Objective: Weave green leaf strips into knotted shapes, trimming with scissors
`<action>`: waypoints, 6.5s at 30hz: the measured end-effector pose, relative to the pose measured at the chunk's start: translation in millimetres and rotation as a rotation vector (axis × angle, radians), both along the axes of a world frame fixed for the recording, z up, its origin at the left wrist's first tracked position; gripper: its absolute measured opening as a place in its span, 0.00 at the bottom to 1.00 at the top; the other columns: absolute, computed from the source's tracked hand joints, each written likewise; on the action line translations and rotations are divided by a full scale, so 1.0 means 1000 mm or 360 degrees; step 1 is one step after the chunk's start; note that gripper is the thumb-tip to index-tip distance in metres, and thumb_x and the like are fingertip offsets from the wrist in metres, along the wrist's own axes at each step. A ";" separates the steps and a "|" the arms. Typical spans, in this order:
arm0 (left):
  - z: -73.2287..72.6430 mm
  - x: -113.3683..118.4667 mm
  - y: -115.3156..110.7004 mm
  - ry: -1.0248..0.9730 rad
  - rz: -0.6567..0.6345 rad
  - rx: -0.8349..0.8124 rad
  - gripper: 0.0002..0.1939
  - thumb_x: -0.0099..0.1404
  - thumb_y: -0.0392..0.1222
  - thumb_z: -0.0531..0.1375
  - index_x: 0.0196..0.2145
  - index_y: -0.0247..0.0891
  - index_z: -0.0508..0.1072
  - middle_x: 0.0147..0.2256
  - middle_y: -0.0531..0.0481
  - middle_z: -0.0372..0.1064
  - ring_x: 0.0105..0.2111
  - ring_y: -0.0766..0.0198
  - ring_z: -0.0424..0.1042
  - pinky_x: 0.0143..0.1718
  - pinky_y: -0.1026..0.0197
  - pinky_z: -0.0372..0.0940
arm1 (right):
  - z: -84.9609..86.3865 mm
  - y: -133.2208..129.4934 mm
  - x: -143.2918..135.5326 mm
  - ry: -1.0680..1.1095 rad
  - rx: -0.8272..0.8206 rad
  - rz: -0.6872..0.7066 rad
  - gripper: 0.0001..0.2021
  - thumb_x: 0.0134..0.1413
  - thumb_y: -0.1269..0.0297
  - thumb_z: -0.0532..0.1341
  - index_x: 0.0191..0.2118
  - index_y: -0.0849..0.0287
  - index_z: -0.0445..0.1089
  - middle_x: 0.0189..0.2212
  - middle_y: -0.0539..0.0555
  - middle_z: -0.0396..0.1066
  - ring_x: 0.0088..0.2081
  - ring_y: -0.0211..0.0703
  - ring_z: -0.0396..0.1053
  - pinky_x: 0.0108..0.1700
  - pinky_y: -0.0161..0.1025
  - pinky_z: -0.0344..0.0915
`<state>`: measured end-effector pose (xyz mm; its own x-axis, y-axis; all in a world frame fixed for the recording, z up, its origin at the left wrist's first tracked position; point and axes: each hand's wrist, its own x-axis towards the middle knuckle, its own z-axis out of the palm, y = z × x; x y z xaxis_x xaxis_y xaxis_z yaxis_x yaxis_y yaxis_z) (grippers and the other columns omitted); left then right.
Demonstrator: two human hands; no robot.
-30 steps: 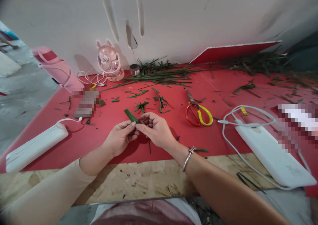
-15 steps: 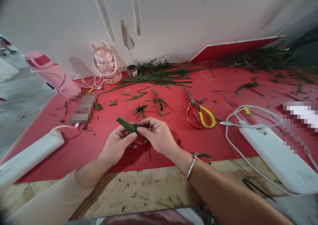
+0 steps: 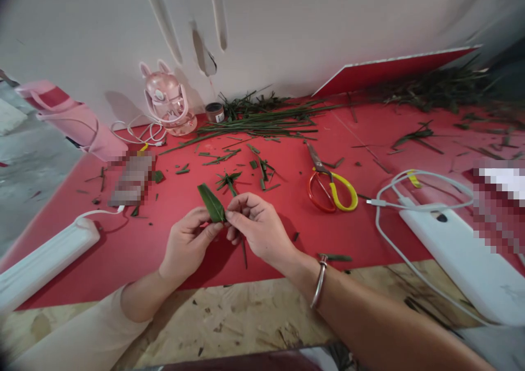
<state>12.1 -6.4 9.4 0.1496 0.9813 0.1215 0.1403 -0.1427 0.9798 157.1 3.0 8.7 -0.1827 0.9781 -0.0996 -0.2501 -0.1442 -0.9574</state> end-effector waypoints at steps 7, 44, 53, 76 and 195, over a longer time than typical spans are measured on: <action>0.005 -0.002 -0.001 0.0097 0.0027 0.0070 0.06 0.59 0.39 0.56 0.31 0.37 0.72 0.31 0.49 0.68 0.33 0.65 0.66 0.37 0.64 0.61 | 0.005 0.001 0.013 -0.0896 0.0990 -0.0051 0.10 0.48 0.65 0.61 0.39 0.56 0.72 0.35 0.54 0.68 0.33 0.38 0.67 0.36 0.38 0.67; 0.001 0.000 -0.004 0.0244 -0.0053 -0.0038 0.08 0.57 0.41 0.57 0.28 0.35 0.74 0.27 0.50 0.69 0.28 0.66 0.65 0.32 0.65 0.60 | 0.017 0.011 0.036 -0.1562 0.1691 0.0332 0.10 0.56 0.71 0.52 0.37 0.57 0.70 0.32 0.53 0.73 0.35 0.40 0.68 0.37 0.37 0.63; -0.002 0.000 -0.004 0.0303 -0.0088 -0.0131 0.09 0.57 0.41 0.56 0.26 0.34 0.73 0.24 0.51 0.68 0.26 0.67 0.64 0.29 0.66 0.59 | 0.020 0.005 0.031 -0.1977 0.1817 0.0317 0.09 0.56 0.70 0.51 0.31 0.61 0.69 0.27 0.54 0.71 0.29 0.38 0.65 0.33 0.35 0.59; 0.001 0.002 -0.007 0.0091 -0.0044 -0.0262 0.09 0.56 0.42 0.58 0.27 0.34 0.74 0.22 0.53 0.66 0.23 0.70 0.62 0.26 0.68 0.58 | 0.015 0.037 0.075 -0.2058 0.1256 -0.0783 0.09 0.53 0.67 0.52 0.38 0.57 0.67 0.29 0.53 0.71 0.30 0.42 0.68 0.33 0.38 0.61; 0.012 -0.019 0.005 0.1105 -0.0133 0.0860 0.12 0.64 0.39 0.49 0.40 0.37 0.71 0.33 0.49 0.73 0.36 0.64 0.68 0.44 0.56 0.56 | 0.013 -0.001 0.006 -0.1227 0.0857 0.0244 0.07 0.56 0.68 0.53 0.32 0.60 0.68 0.28 0.53 0.66 0.32 0.39 0.64 0.36 0.35 0.60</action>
<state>-6.4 -1.1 21.7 0.4307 0.7986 0.4204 0.6468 -0.5980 0.4732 163.5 2.4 21.7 -0.3851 0.8985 0.2106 0.4632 0.3855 -0.7980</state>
